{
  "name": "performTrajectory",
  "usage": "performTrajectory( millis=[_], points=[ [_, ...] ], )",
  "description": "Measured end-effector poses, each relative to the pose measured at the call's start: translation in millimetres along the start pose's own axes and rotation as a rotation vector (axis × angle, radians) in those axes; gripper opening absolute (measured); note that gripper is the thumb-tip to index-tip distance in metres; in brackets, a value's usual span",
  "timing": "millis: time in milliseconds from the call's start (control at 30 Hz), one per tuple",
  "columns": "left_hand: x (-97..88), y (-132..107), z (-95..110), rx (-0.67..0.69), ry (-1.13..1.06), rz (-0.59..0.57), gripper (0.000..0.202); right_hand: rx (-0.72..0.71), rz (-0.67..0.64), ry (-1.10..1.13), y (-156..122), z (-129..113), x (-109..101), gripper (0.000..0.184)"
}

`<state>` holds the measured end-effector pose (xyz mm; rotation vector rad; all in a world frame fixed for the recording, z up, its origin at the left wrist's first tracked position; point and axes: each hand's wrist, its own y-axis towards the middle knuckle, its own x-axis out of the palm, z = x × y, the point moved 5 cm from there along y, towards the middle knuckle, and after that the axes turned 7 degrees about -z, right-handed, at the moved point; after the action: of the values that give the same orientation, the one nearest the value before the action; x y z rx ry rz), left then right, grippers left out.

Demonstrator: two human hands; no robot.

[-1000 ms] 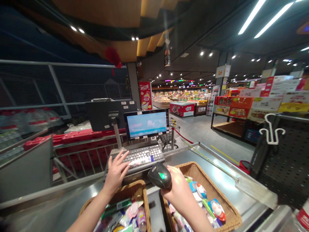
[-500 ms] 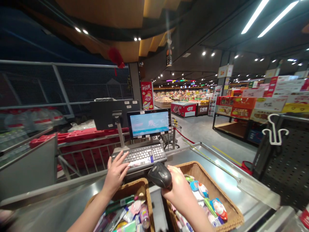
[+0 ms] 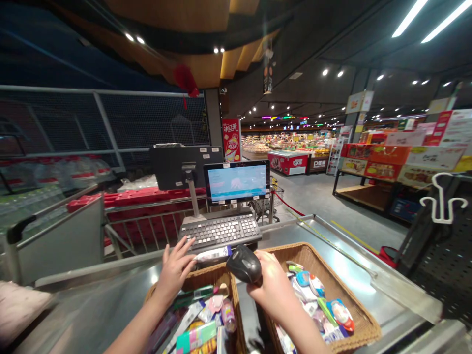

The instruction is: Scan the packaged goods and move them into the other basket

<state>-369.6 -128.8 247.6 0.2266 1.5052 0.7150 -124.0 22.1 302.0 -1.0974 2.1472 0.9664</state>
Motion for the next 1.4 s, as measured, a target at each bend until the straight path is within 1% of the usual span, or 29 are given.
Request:
performTrajectory(
  millis=[167, 300, 400, 500, 633, 733, 800, 867, 967, 1033, 1100, 1233, 1400],
  points=[
    [10.9, -26.1, -10.8, -0.040, -0.005, -0.080, 0.022, 0.001, -0.009, -0.019, 1.6, -2.3, 11.3, 0.038],
    [25.1, -48.5, -18.3, -0.074, -0.014, -0.174, 0.024, 0.002, -0.042, -0.031, 3.7, -8.8, 18.9, 0.032],
    [37.9, -62.2, -20.1, -0.097, -0.020, -0.238, 0.025, -0.009, -0.054, -0.023, 4.7, -14.6, 22.8, 0.030],
    [51.1, -71.9, -17.9, -0.097, -0.018, -0.285, 0.023, -0.010, -0.055, -0.021, 5.0, -16.7, 25.8, 0.030],
    [61.7, -76.8, -13.3, -0.106, 0.016, -0.326, 0.019, -0.008, -0.049, -0.019, 4.4, -14.9, 27.8, 0.030],
    [59.0, -71.4, -8.2, -0.108, 0.025, -0.332, 0.011, -0.010, -0.049, -0.015, 3.0, -11.8, 27.4, 0.031],
    [54.0, -63.3, -2.2, -0.086, 0.012, -0.325, 0.015, -0.004, -0.042, -0.014, 1.3, -8.6, 24.8, 0.032],
    [49.4, -52.7, 6.7, -0.042, -0.009, -0.320, 0.018, 0.008, -0.023, -0.015, -1.5, -4.4, 19.3, 0.034],
    [47.3, -33.7, 25.8, 0.034, -0.042, -0.315, 0.017, 0.032, 0.015, -0.021, -8.0, 3.5, 5.0, 0.042],
    [50.2, -20.0, 43.0, 0.085, -0.069, -0.312, 0.017, 0.058, 0.033, -0.035, -13.7, 10.6, -7.1, 0.048],
    [56.4, -5.9, 63.5, 0.134, -0.100, -0.309, 0.016, 0.088, 0.050, -0.055, -20.0, 19.3, -20.6, 0.049],
    [79.2, 22.1, 108.4, 0.211, -0.160, -0.323, 0.016, 0.147, 0.104, -0.091, -33.2, 40.4, -49.6, 0.042],
    [123.0, 54.8, 165.1, 0.312, -0.234, -0.388, 0.020, 0.197, 0.167, -0.125, -52.2, 74.0, -83.0, 0.039]
  ],
)
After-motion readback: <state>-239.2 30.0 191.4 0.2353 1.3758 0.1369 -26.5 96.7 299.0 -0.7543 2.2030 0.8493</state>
